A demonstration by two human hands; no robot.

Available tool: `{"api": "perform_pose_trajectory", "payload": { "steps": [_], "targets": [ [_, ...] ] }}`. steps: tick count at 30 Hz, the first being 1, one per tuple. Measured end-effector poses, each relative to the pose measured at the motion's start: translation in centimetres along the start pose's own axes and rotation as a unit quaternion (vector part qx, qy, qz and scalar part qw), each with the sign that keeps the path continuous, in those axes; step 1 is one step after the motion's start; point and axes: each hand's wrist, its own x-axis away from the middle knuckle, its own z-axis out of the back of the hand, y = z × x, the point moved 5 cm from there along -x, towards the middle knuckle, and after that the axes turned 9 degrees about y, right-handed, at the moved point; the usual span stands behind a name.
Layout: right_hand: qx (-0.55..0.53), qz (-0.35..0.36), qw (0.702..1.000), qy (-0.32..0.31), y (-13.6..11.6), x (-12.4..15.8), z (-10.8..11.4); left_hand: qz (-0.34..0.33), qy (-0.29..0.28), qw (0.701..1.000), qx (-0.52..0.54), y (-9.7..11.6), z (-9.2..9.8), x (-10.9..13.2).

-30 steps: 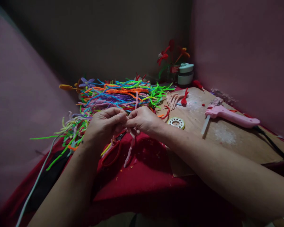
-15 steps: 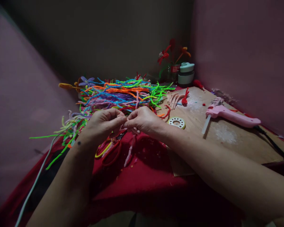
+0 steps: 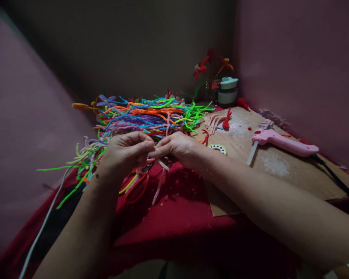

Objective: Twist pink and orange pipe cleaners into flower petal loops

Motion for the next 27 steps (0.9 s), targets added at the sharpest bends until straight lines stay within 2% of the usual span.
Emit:
{"api": "perform_pose_trajectory", "payload": {
  "steps": [7,9,13,20,23,27],
  "targets": [
    [-0.045,-0.042,0.998,-0.011,0.8,-0.26,-0.08,-0.09,0.075,0.992,-0.042,0.46,-0.16,0.07],
    [-0.041,-0.03,0.999,0.008,0.64,-0.21,0.02,-0.069,0.055,0.995,-0.037,0.24,-0.1,-0.09],
    [-0.028,-0.009,0.999,0.028,0.13,0.02,0.0,-0.018,-0.021,0.999,0.036,-0.06,-0.06,-0.26],
    [-0.032,-0.024,0.998,-0.042,0.23,0.07,-0.38,0.023,-0.062,0.994,0.084,-0.52,-0.09,-0.33],
    [-0.029,-0.021,0.998,-0.043,0.25,0.1,-0.4,0.011,-0.041,0.997,0.058,-0.48,-0.13,-0.27],
    [-0.036,-0.02,0.998,-0.044,0.46,-0.01,-0.5,-0.023,0.033,0.999,0.007,-0.53,-0.32,-0.18]
  ]
}}
